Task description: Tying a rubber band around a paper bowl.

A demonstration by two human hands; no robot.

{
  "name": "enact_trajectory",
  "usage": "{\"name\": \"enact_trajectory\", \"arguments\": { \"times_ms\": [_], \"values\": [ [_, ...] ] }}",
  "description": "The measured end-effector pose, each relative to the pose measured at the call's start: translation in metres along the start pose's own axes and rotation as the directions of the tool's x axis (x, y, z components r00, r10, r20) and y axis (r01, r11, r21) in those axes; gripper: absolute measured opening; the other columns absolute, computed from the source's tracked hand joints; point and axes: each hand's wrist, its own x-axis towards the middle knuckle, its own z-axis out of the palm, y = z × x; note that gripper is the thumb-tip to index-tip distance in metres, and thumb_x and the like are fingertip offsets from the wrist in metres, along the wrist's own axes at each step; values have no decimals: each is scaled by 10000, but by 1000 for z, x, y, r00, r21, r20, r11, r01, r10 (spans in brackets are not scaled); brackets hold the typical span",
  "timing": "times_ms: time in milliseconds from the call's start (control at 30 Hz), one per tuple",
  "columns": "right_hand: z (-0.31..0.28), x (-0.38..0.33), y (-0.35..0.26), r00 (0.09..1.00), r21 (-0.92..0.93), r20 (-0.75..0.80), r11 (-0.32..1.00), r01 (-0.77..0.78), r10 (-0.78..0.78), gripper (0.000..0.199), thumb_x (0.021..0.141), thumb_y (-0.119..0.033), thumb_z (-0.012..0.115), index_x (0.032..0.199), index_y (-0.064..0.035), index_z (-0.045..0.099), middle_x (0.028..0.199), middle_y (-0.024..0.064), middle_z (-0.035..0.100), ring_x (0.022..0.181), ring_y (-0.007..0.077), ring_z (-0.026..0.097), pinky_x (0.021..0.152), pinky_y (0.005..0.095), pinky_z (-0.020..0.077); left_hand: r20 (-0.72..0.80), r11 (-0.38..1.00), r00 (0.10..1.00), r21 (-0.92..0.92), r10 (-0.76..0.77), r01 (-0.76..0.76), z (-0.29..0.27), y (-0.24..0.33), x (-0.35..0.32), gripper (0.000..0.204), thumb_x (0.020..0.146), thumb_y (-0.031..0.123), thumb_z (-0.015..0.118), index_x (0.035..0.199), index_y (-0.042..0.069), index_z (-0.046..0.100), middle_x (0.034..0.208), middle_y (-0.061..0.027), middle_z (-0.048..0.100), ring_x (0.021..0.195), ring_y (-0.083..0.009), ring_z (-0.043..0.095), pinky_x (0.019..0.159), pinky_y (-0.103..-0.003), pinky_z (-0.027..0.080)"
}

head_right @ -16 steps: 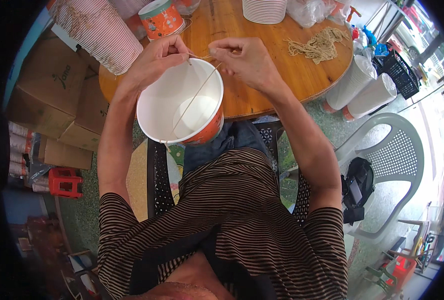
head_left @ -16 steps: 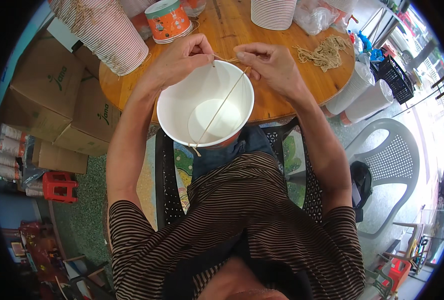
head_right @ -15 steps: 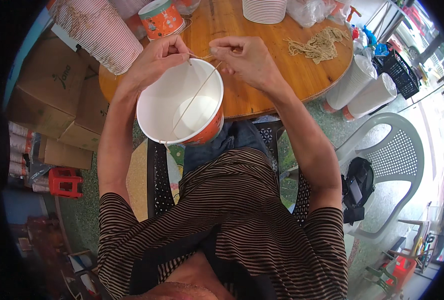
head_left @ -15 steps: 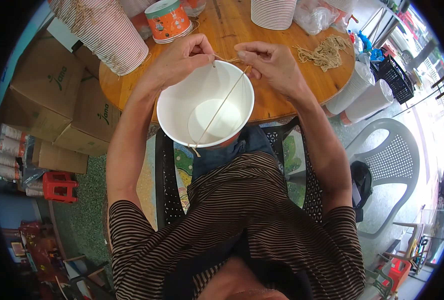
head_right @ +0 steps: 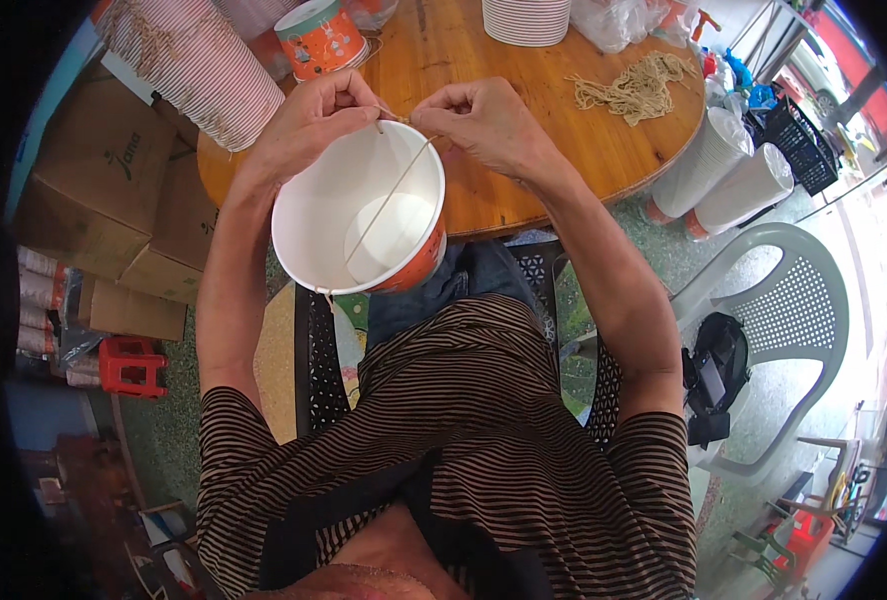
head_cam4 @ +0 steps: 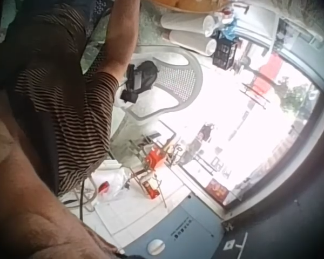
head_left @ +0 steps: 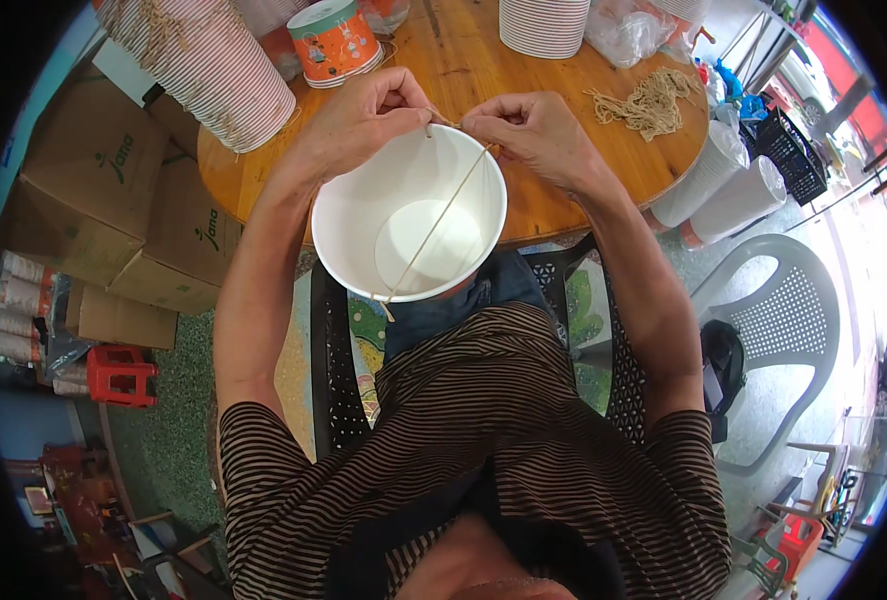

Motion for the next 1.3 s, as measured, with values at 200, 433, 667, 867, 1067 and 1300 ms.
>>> {"name": "enact_trajectory", "arguments": {
  "times_ms": [200,433,667,867,1067,1300],
  "values": [
    [2,1,4,997,26,-77,1000,1,1,294,930,-249,730,1005,34,759,826,28,725,674,76,667,616,232,530,15,1000,1000,6,15,-15,-1,-1,-1,124,953,131,679,961,16,633,897,-18,682,825,-67,618,733,-237,499],
    [1,0,4,990,97,-142,995,4,9,278,940,-237,756,1018,29,738,823,-15,672,670,14,546,578,170,423,68,997,997,64,38,-43,-5,-3,-2,105,955,119,680,957,36,616,909,10,647,837,-58,597,756,-238,492],
    [9,-5,-3,974,149,-227,988,36,-2,260,941,-215,749,1023,32,729,811,-15,670,645,7,527,554,169,402,2,953,983,246,183,-178,1,-2,-8,94,942,91,662,949,10,613,872,-27,655,819,-121,602,777,-299,503],
    [7,-9,-5,971,101,-228,990,101,-76,288,950,-255,723,962,32,733,772,3,682,649,46,589,592,209,472,-49,957,992,271,118,-101,3,-2,-13,111,929,78,694,964,6,616,901,-45,666,846,-145,635,800,-315,518],
    [-5,-14,1,981,98,-175,990,101,-83,305,966,-275,723,1006,27,740,780,-14,672,621,33,543,552,209,424,-100,943,977,295,189,-152,3,-2,-14,170,875,-2,741,998,2,624,912,-50,694,891,-143,685,832,-312,548],
    [-12,-30,4,994,-126,-91,990,-64,53,274,989,-237,686,1057,24,732,835,12,698,618,44,581,569,220,476,-56,918,978,359,200,-168,-13,3,6,193,886,-9,732,1033,2,608,942,-15,674,920,-120,662,878,-287,536]
  ]
}}
